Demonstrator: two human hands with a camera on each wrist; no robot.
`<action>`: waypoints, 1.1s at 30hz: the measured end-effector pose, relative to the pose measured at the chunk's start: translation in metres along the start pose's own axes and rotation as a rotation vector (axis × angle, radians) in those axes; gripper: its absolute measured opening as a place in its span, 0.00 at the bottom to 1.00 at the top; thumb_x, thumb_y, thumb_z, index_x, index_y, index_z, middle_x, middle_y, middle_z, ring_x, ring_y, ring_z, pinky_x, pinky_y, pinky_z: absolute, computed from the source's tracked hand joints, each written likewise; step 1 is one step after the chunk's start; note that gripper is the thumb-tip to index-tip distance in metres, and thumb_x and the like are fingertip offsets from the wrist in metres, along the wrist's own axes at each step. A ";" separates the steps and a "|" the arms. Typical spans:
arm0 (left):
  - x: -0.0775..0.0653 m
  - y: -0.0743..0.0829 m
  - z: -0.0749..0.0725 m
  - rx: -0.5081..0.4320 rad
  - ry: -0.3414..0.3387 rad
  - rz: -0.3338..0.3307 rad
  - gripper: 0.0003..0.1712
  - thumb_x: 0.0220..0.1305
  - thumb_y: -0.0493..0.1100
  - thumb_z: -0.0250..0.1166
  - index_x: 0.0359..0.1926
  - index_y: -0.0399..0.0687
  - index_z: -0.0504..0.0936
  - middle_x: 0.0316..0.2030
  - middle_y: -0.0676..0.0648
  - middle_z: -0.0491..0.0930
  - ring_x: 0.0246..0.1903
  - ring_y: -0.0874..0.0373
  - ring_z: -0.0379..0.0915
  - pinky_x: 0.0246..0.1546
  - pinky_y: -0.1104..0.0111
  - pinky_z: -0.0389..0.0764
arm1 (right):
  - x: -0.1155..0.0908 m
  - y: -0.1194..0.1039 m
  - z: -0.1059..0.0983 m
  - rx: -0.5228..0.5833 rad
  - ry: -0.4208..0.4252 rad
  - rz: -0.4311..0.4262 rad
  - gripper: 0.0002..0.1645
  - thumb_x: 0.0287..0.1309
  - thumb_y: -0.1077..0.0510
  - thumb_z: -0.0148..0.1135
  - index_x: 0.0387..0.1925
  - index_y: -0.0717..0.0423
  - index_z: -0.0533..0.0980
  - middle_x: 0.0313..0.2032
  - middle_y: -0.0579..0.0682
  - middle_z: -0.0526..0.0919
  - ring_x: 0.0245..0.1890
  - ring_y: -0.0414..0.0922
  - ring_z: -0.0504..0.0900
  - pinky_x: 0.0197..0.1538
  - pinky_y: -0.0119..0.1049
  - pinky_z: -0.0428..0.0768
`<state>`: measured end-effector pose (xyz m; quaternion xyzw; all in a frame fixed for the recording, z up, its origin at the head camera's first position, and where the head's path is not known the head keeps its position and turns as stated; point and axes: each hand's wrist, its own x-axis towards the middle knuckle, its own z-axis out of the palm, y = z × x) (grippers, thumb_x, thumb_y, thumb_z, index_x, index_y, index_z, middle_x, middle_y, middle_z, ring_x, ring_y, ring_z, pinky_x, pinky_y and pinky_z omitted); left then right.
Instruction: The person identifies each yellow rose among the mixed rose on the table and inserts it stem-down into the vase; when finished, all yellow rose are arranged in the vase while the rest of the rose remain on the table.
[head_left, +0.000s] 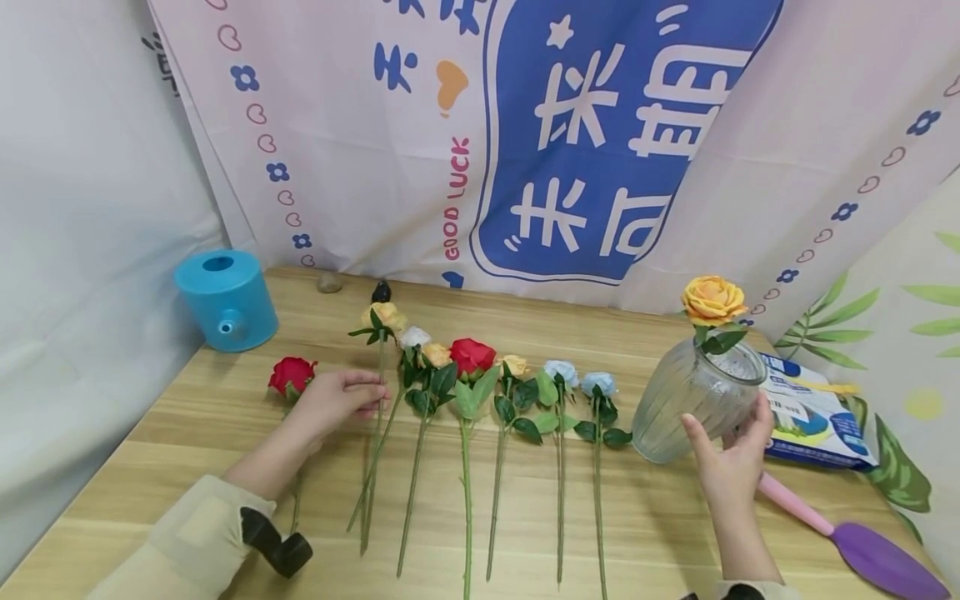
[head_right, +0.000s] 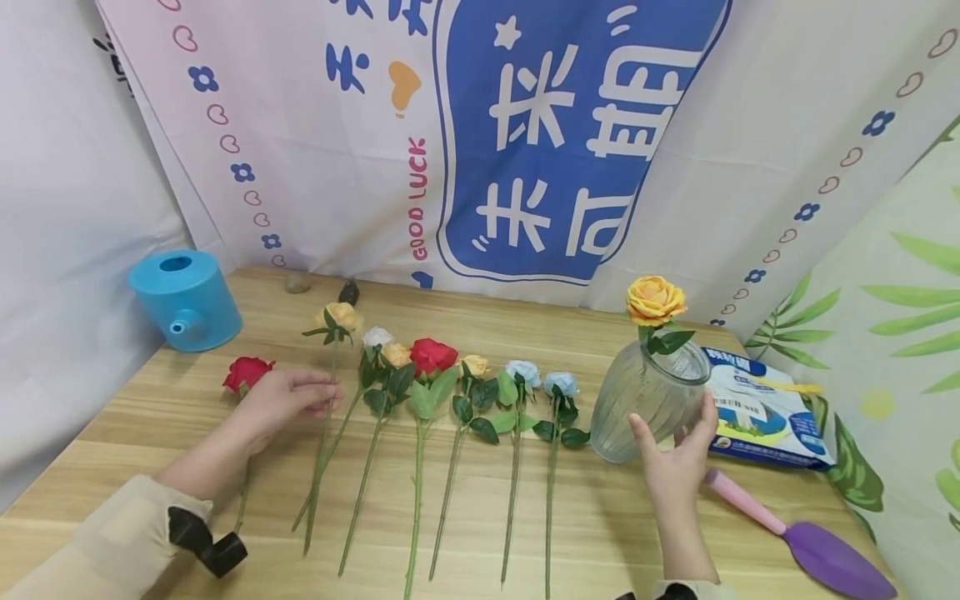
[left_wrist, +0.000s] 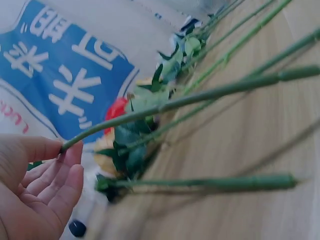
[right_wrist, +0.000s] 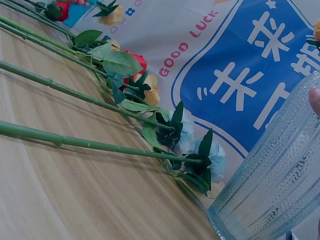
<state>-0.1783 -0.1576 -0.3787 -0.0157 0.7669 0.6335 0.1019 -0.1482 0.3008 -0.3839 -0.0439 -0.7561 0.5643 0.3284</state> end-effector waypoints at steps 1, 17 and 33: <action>-0.002 0.004 0.002 -0.002 -0.001 0.016 0.22 0.62 0.38 0.57 0.52 0.24 0.68 0.42 0.36 0.79 0.38 0.53 0.78 0.40 0.62 0.78 | 0.000 0.000 0.000 0.000 -0.001 0.002 0.52 0.46 0.68 0.66 0.66 0.45 0.47 0.63 0.53 0.55 0.62 0.45 0.57 0.64 0.40 0.55; 0.008 0.066 0.056 -0.339 0.058 0.391 0.17 0.58 0.35 0.61 0.47 0.30 0.74 0.37 0.41 0.81 0.35 0.58 0.79 0.37 0.66 0.79 | 0.000 -0.001 -0.001 0.006 -0.005 0.006 0.52 0.46 0.68 0.66 0.66 0.46 0.47 0.64 0.53 0.54 0.61 0.46 0.57 0.64 0.35 0.56; -0.009 0.147 0.137 -0.632 -0.039 0.670 0.06 0.56 0.30 0.60 0.37 0.34 0.77 0.31 0.45 0.82 0.33 0.53 0.79 0.37 0.64 0.79 | 0.001 0.001 0.000 0.023 -0.008 0.007 0.53 0.45 0.69 0.66 0.66 0.45 0.47 0.63 0.53 0.55 0.61 0.46 0.57 0.61 0.28 0.58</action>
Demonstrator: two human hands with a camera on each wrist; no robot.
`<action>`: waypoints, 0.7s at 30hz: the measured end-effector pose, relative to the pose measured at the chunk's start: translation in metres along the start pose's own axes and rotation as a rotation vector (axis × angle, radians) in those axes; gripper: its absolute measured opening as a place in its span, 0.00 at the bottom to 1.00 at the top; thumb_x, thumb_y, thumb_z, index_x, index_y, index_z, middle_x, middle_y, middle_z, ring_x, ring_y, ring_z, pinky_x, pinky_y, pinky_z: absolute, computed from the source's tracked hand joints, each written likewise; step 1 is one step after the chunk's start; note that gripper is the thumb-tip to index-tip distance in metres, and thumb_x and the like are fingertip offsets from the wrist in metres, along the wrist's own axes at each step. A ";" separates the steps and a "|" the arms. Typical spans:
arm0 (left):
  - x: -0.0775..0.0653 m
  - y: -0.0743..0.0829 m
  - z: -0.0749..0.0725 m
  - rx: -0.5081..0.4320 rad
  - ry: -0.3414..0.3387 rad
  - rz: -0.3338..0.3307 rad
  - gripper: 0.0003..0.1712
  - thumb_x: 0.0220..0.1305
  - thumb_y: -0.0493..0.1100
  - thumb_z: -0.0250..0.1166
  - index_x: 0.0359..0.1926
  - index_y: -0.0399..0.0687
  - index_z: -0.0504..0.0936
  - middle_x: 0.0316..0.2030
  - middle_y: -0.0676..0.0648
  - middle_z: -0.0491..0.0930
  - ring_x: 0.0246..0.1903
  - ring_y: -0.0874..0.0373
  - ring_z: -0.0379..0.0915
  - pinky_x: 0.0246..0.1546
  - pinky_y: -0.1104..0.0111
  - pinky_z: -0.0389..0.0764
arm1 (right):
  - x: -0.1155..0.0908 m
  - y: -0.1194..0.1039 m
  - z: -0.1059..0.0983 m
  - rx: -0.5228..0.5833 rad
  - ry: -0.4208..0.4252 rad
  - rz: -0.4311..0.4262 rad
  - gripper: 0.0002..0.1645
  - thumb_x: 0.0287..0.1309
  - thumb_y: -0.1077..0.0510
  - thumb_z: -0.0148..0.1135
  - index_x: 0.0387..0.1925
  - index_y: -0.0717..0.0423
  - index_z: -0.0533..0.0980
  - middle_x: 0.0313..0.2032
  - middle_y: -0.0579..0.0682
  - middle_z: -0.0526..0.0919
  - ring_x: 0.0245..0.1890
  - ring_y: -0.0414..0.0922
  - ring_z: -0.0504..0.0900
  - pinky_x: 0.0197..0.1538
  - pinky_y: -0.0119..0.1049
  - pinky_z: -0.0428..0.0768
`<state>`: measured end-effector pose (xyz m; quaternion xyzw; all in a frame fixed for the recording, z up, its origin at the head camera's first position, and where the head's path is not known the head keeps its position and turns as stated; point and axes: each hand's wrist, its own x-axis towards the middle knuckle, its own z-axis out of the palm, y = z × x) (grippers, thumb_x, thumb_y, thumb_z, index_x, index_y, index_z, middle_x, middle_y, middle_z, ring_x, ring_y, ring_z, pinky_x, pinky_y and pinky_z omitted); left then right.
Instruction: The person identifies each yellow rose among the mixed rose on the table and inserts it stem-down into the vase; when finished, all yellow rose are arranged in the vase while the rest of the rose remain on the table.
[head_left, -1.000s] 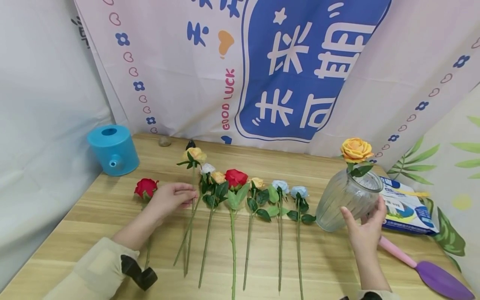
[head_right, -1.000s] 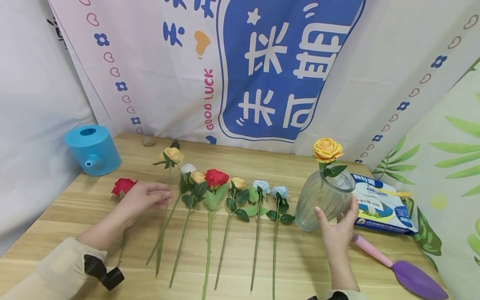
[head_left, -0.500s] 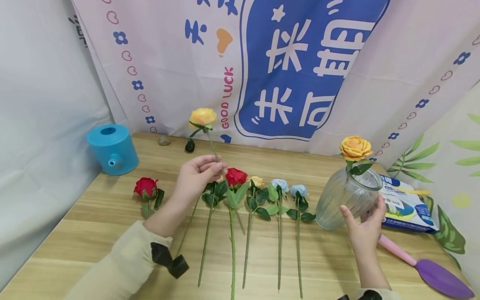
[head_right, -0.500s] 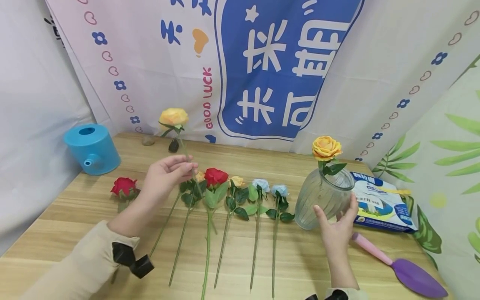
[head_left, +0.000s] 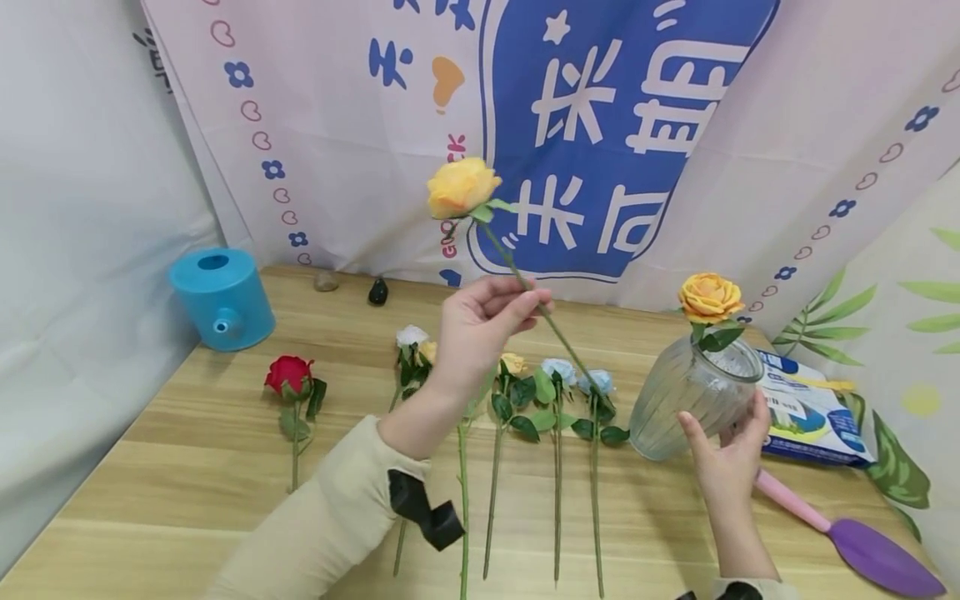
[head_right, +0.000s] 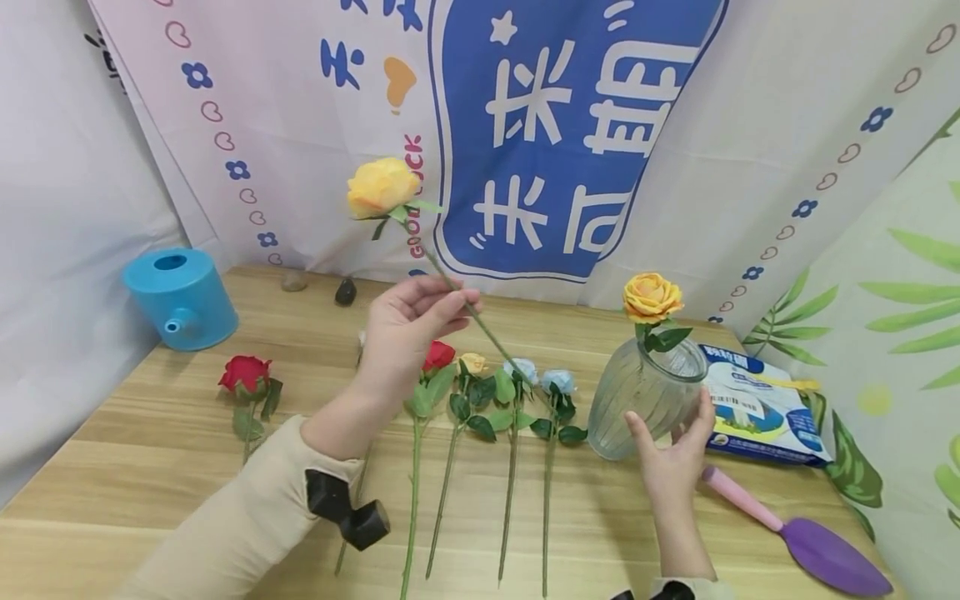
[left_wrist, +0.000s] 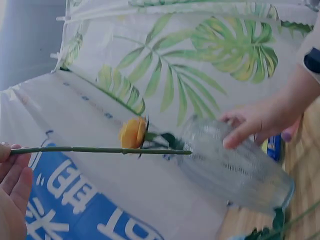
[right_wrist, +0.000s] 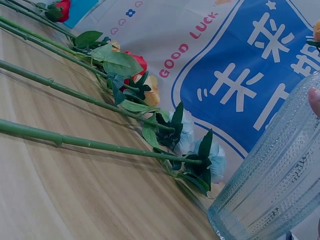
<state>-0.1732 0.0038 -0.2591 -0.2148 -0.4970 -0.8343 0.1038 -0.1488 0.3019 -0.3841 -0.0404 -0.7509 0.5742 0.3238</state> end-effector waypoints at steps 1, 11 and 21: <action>0.001 -0.001 0.006 -0.007 -0.011 -0.002 0.06 0.56 0.30 0.60 0.37 0.33 0.77 0.32 0.44 0.82 0.33 0.54 0.79 0.37 0.64 0.79 | 0.000 0.000 0.000 0.000 0.001 0.001 0.53 0.45 0.69 0.66 0.66 0.45 0.47 0.63 0.53 0.55 0.61 0.46 0.57 0.61 0.27 0.58; 0.017 -0.024 0.055 -0.067 -0.035 0.131 0.09 0.56 0.31 0.61 0.38 0.28 0.75 0.35 0.35 0.81 0.34 0.53 0.80 0.37 0.59 0.79 | 0.000 0.003 0.001 0.022 -0.003 -0.026 0.53 0.44 0.71 0.66 0.66 0.47 0.48 0.62 0.53 0.57 0.60 0.47 0.59 0.60 0.27 0.60; 0.025 -0.036 0.086 -0.002 -0.019 0.145 0.07 0.57 0.29 0.60 0.37 0.28 0.75 0.35 0.33 0.80 0.32 0.60 0.79 0.36 0.62 0.80 | -0.001 -0.004 0.002 0.025 -0.001 -0.034 0.52 0.45 0.72 0.65 0.66 0.49 0.48 0.62 0.54 0.56 0.60 0.47 0.58 0.60 0.26 0.60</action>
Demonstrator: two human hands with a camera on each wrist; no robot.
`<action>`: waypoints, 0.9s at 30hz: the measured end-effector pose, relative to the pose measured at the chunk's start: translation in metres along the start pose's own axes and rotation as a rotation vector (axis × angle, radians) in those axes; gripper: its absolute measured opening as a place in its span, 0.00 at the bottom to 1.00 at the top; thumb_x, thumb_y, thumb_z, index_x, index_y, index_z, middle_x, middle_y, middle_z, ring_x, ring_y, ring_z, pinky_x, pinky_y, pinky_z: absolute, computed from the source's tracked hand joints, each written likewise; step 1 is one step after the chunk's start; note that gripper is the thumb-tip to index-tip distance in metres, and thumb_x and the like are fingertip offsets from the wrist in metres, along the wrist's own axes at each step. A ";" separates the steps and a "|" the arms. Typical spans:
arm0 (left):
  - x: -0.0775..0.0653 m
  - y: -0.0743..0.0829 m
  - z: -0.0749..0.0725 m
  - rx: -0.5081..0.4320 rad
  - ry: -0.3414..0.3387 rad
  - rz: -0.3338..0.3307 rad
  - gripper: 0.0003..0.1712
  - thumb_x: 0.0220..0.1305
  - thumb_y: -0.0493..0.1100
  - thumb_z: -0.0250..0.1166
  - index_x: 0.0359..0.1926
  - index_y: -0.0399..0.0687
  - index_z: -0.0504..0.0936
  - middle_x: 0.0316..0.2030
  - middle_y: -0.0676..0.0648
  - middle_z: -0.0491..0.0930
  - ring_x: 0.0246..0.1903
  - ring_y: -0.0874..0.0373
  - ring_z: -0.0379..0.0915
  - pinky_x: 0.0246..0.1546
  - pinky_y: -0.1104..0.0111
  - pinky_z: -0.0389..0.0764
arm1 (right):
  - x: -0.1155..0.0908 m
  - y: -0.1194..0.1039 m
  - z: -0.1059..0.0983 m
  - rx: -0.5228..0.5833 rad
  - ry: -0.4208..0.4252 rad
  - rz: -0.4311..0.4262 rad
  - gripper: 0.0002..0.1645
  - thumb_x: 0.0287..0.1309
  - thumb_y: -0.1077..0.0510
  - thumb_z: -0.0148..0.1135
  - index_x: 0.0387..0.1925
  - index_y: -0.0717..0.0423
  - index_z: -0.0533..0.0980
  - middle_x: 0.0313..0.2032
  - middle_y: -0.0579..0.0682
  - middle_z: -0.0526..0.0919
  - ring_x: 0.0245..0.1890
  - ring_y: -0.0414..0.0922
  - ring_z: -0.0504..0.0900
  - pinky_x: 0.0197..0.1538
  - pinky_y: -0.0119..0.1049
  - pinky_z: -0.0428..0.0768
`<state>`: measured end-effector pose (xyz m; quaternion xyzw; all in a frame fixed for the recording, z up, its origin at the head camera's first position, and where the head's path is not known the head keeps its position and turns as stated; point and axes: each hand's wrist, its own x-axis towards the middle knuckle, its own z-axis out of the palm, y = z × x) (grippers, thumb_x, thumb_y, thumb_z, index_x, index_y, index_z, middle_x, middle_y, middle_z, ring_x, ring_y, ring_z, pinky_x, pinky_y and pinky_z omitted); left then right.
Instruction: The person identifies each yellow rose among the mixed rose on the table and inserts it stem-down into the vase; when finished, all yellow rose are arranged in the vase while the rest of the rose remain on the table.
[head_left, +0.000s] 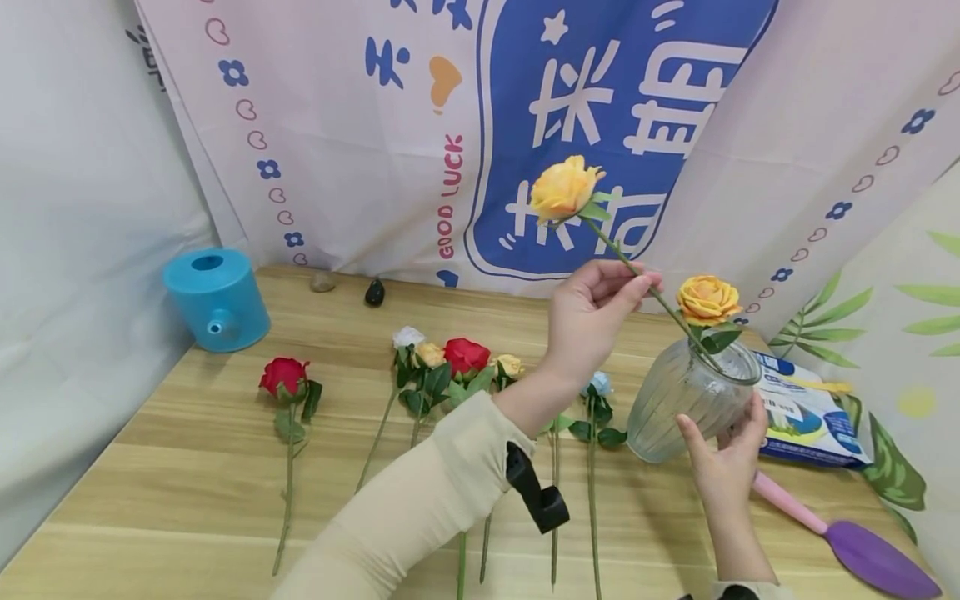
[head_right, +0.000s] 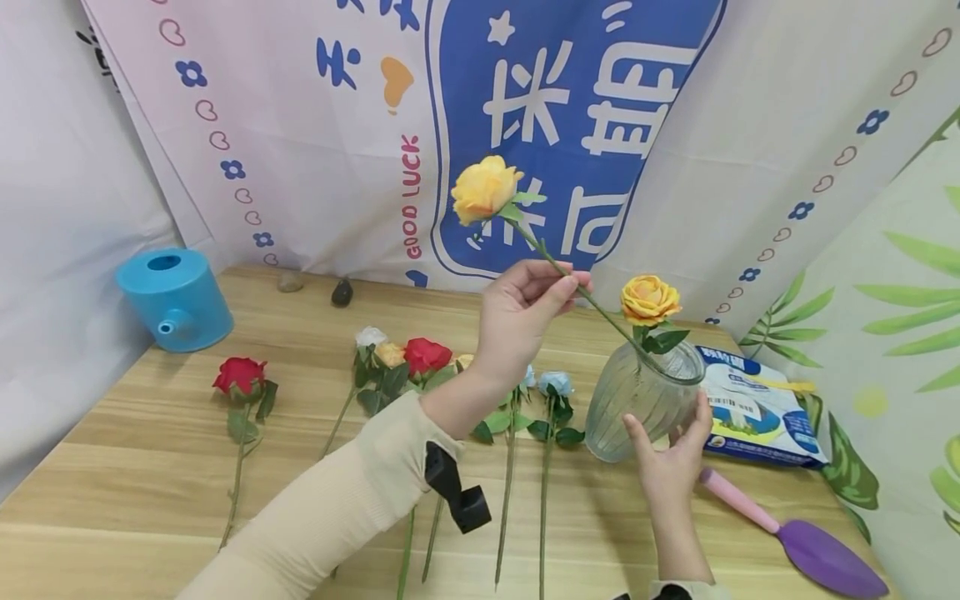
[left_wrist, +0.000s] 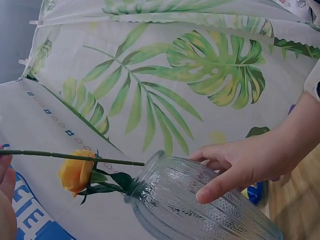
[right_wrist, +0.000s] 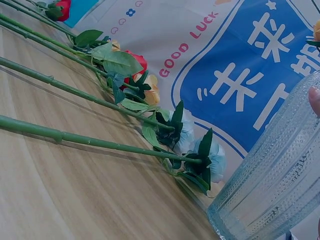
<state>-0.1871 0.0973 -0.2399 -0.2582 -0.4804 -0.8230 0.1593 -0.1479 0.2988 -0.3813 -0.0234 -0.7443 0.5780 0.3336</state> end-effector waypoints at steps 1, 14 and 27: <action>0.000 0.001 0.002 0.005 0.000 -0.004 0.07 0.57 0.29 0.60 0.37 0.27 0.75 0.35 0.32 0.79 0.32 0.59 0.79 0.36 0.62 0.80 | -0.001 -0.002 0.001 0.000 0.001 0.001 0.51 0.45 0.72 0.64 0.66 0.49 0.48 0.62 0.54 0.56 0.60 0.47 0.58 0.60 0.26 0.60; 0.003 -0.037 0.014 0.072 -0.065 -0.120 0.07 0.55 0.33 0.63 0.35 0.33 0.77 0.32 0.38 0.81 0.31 0.60 0.79 0.34 0.72 0.79 | -0.003 -0.009 0.001 -0.010 -0.007 0.001 0.51 0.46 0.72 0.63 0.66 0.50 0.46 0.63 0.57 0.54 0.62 0.48 0.56 0.62 0.30 0.57; 0.005 -0.065 0.023 0.338 -0.135 -0.245 0.07 0.54 0.41 0.65 0.30 0.41 0.79 0.27 0.48 0.83 0.25 0.73 0.75 0.26 0.78 0.77 | 0.000 0.005 -0.001 -0.021 -0.004 -0.023 0.53 0.46 0.71 0.64 0.67 0.47 0.45 0.64 0.54 0.54 0.62 0.47 0.56 0.61 0.27 0.59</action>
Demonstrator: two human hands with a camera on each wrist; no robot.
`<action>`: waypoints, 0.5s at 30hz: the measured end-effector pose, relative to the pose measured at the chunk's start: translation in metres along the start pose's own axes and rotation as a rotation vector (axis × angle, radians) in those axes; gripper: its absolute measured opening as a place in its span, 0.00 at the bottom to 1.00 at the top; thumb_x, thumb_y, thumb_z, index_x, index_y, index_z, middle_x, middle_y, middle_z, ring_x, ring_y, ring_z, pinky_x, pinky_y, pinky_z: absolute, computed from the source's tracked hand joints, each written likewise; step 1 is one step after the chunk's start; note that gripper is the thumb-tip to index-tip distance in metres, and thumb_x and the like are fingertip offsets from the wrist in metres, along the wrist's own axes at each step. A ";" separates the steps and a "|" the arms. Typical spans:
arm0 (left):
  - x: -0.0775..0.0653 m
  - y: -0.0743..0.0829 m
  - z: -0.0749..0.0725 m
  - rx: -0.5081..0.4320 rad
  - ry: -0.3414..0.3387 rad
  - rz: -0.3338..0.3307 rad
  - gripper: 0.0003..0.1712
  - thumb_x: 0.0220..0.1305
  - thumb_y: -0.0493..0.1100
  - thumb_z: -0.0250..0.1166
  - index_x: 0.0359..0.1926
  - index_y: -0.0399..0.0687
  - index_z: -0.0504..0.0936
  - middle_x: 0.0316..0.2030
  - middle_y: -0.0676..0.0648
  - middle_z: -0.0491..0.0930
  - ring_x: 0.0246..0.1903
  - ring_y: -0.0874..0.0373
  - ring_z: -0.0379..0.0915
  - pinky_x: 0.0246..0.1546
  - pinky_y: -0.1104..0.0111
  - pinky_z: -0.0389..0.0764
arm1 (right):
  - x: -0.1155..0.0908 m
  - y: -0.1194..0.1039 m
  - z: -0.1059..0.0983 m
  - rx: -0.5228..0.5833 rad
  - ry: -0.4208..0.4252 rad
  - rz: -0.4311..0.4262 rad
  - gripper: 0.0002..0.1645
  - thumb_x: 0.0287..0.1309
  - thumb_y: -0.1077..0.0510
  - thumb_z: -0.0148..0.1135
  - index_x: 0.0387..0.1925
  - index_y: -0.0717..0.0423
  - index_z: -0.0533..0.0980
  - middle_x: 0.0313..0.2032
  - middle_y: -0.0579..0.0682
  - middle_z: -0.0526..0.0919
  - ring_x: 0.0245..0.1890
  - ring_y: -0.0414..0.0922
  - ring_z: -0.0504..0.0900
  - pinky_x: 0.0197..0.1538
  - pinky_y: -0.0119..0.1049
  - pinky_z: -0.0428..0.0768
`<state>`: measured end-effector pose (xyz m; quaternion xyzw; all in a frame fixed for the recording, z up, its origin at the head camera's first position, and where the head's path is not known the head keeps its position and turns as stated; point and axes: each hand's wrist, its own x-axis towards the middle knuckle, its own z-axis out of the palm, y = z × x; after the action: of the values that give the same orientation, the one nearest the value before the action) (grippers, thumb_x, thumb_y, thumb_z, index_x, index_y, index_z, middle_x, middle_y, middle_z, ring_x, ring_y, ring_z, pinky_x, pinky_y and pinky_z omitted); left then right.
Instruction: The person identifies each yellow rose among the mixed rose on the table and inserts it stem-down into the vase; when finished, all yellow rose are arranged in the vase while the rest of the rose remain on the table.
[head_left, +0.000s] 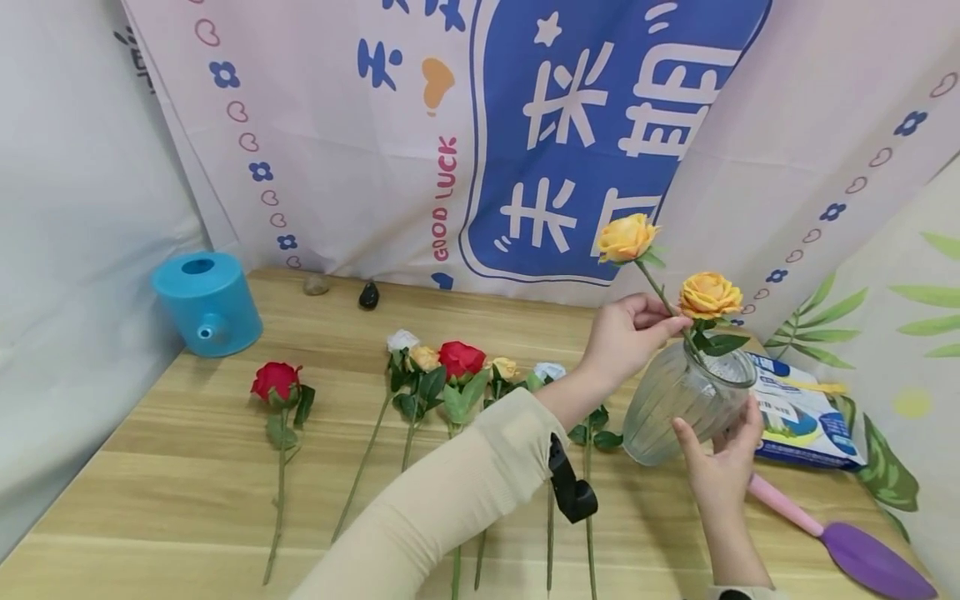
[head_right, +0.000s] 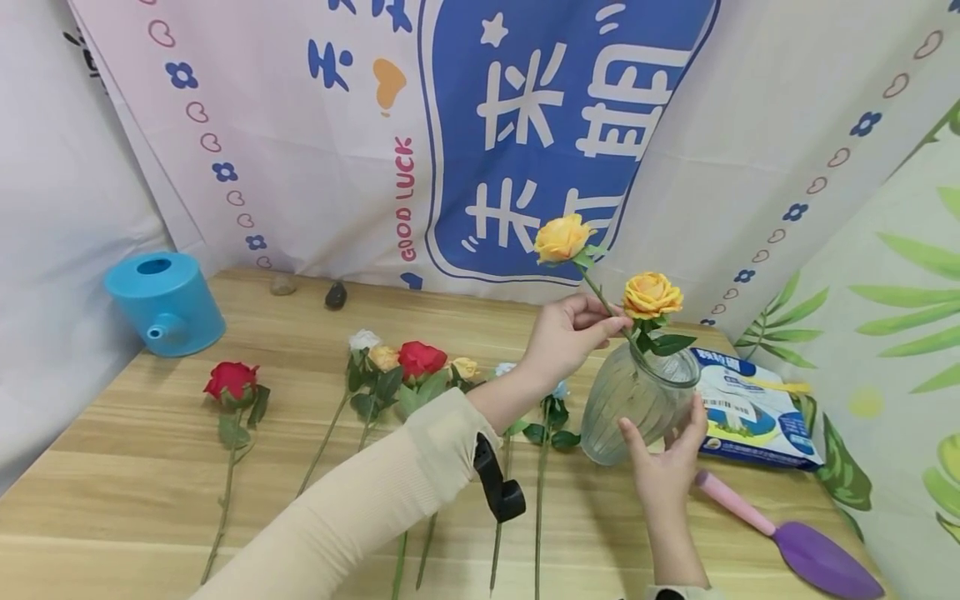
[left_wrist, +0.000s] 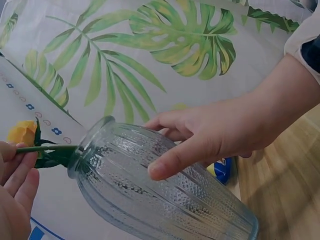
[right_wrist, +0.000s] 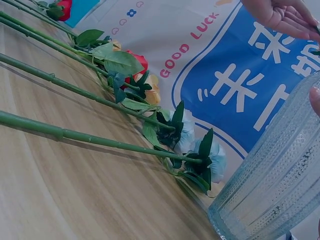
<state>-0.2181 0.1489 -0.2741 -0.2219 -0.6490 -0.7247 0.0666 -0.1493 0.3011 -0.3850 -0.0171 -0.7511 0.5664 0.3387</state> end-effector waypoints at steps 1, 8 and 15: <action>0.001 -0.002 0.001 0.022 -0.008 -0.004 0.07 0.54 0.41 0.65 0.30 0.41 0.80 0.27 0.49 0.83 0.25 0.74 0.75 0.26 0.79 0.77 | 0.000 0.000 0.000 0.000 0.002 -0.001 0.52 0.46 0.71 0.64 0.67 0.47 0.45 0.64 0.54 0.54 0.62 0.47 0.56 0.61 0.27 0.59; 0.008 -0.008 0.007 0.154 -0.050 -0.030 0.06 0.55 0.43 0.65 0.30 0.44 0.80 0.26 0.53 0.82 0.24 0.75 0.73 0.26 0.82 0.74 | -0.001 -0.001 0.000 -0.039 -0.007 0.004 0.52 0.48 0.69 0.64 0.67 0.46 0.44 0.64 0.53 0.53 0.62 0.46 0.56 0.61 0.29 0.59; 0.010 -0.009 0.012 0.208 -0.087 -0.078 0.06 0.54 0.43 0.66 0.30 0.46 0.81 0.26 0.54 0.82 0.25 0.74 0.73 0.26 0.82 0.73 | -0.001 0.001 0.000 -0.039 -0.006 -0.004 0.52 0.48 0.69 0.63 0.67 0.47 0.44 0.64 0.53 0.53 0.62 0.46 0.55 0.63 0.34 0.58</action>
<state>-0.2275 0.1641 -0.2779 -0.2197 -0.7309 -0.6453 0.0329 -0.1492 0.3006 -0.3860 -0.0205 -0.7631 0.5508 0.3374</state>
